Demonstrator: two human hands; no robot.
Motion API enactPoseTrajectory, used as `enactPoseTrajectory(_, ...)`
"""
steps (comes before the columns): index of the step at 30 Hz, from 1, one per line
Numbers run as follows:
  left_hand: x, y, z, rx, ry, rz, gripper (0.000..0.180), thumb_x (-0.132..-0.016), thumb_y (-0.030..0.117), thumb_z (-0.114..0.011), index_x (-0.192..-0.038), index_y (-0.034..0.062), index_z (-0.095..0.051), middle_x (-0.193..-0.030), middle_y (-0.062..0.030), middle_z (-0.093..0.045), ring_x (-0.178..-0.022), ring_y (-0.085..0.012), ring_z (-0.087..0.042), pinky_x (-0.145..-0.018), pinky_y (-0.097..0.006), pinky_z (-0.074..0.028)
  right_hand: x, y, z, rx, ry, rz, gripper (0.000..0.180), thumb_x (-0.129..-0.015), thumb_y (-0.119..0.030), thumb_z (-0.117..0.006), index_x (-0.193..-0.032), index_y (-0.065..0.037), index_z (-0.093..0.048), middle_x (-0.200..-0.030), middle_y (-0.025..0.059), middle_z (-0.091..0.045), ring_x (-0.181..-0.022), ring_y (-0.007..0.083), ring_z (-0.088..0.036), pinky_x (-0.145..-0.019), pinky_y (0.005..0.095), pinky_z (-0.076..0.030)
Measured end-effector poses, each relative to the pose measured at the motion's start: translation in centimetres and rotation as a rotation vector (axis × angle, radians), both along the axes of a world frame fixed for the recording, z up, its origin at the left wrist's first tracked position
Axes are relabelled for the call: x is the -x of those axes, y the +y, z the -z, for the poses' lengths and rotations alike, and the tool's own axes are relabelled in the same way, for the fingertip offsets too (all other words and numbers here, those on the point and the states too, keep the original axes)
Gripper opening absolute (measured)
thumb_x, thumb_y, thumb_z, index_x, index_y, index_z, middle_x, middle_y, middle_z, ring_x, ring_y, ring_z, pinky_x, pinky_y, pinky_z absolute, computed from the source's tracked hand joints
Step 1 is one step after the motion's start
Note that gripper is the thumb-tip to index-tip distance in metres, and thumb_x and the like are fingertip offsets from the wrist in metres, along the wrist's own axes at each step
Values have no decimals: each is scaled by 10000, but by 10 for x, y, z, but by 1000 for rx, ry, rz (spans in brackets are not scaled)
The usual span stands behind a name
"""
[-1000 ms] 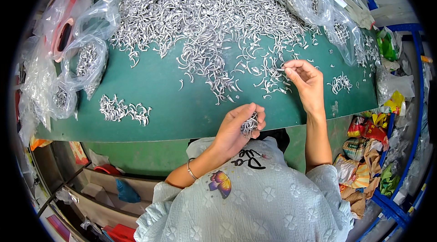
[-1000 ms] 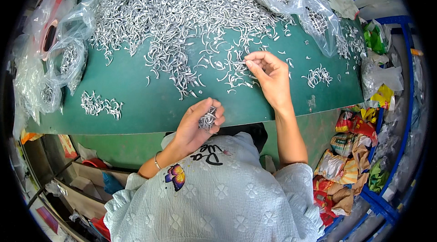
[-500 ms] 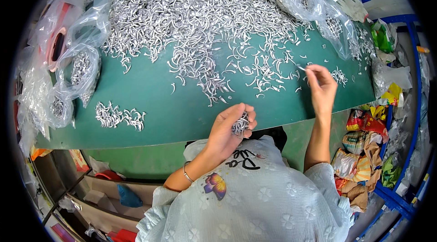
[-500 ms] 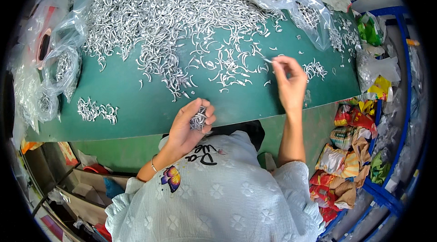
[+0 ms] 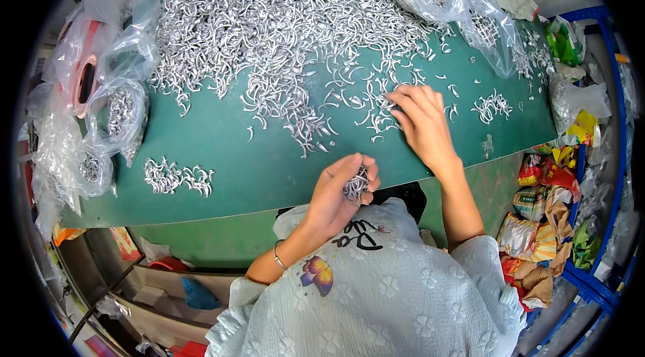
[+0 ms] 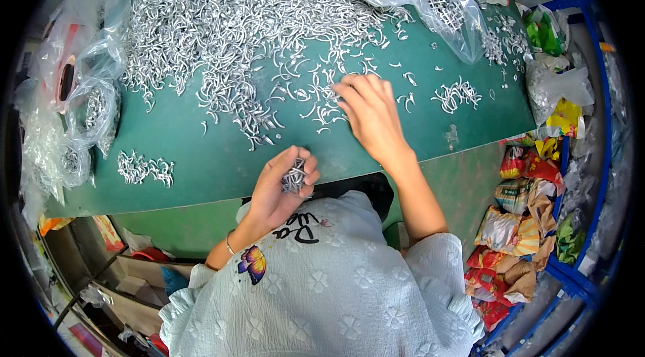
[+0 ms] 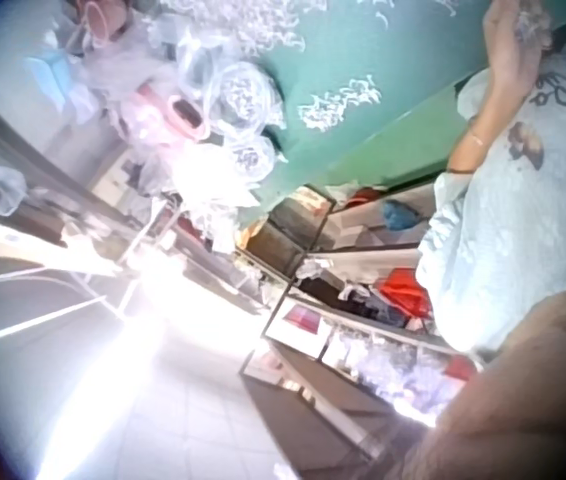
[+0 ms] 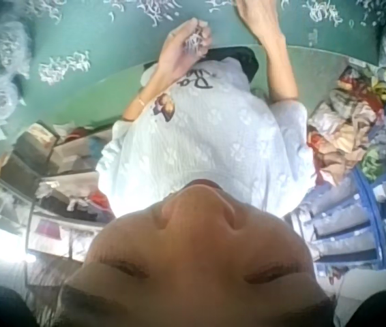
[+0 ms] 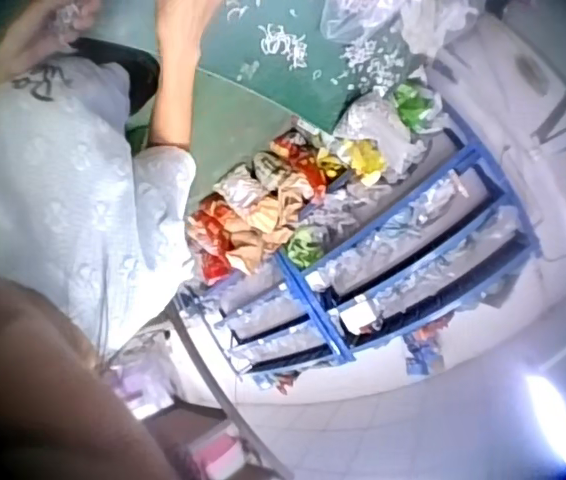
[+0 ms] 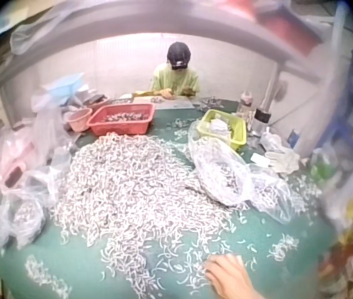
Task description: The person picks up and sorts small curved metal components by hand on a green workbench and puts them into plastic containers.
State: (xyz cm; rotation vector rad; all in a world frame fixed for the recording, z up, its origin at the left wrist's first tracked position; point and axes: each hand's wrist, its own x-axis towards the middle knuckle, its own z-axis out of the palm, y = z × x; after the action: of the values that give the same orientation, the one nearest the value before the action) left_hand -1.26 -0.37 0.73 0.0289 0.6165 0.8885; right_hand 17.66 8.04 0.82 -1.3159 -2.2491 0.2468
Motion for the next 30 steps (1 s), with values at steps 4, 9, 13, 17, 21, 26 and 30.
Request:
enactPoseTrajectory(4,2,-2,0,9,9,-23,236,-970,281,-527,-969,51,-580,-828,-54,-537,-713,-144,-510,-520,-243,-403,-4,3,-2,19,93,8,136,-759,-33,-695,-887,-47,-651,-893,53,-614,-837,242,-540,-760,346,-382)
enactPoseTrajectory(9,1,-1,6,-10,-31,-11,259,-976,280,-518,-1047,39,-583,-873,-62,-569,-735,-145,-531,-539,-245,-425,-7,-7,-10,103,227,89,108,-740,-26,-712,-835,-37,-661,-849,72,-624,-810,233,-554,-722,341,-388)
enactPoseTrajectory(13,-7,2,-3,66,88,-68,308,-982,267,-509,-1179,36,-564,-954,-72,-606,-822,-162,-587,-660,-273,-517,3,-28,-23,97,370,-45,140,-724,-24,-719,-855,-34,-671,-877,86,-635,-814,240,-564,-710,344,-408)
enactPoseTrajectory(17,-11,9,-7,104,87,-130,330,-984,240,-503,-1234,28,-541,-1020,-80,-615,-903,-184,-615,-765,-296,-555,14,-34,-28,155,326,-329,171,-694,-29,-735,-857,-15,-682,-863,93,-649,-810,247,-584,-739,359,-442)
enactPoseTrajectory(21,-5,2,15,-11,79,-90,336,-980,214,-504,-1252,18,-529,-1059,-104,-612,-954,-218,-623,-766,-316,-566,-10,-17,-25,170,438,-29,161,-710,-17,-730,-860,5,-678,-895,98,-664,-829,239,-595,-768,359,-453)
enactPoseTrajectory(26,4,4,-2,-133,-140,-50,311,-967,177,-522,-1233,17,-550,-1016,-108,-606,-940,-223,-625,-792,-340,-566,4,-6,-11,71,105,93,164,-735,-63,-732,-886,-52,-671,-879,86,-605,-874,266,-544,-775,351,-390)
enactPoseTrajectory(30,4,1,2,-180,-140,2,345,-966,173,-525,-1270,11,-522,-957,-88,-587,-883,-195,-608,-766,-341,-557,-1,-3,1,115,101,86,95,-758,-56,-708,-836,-52,-654,-837,49,-604,-850,231,-544,-769,350,-364)
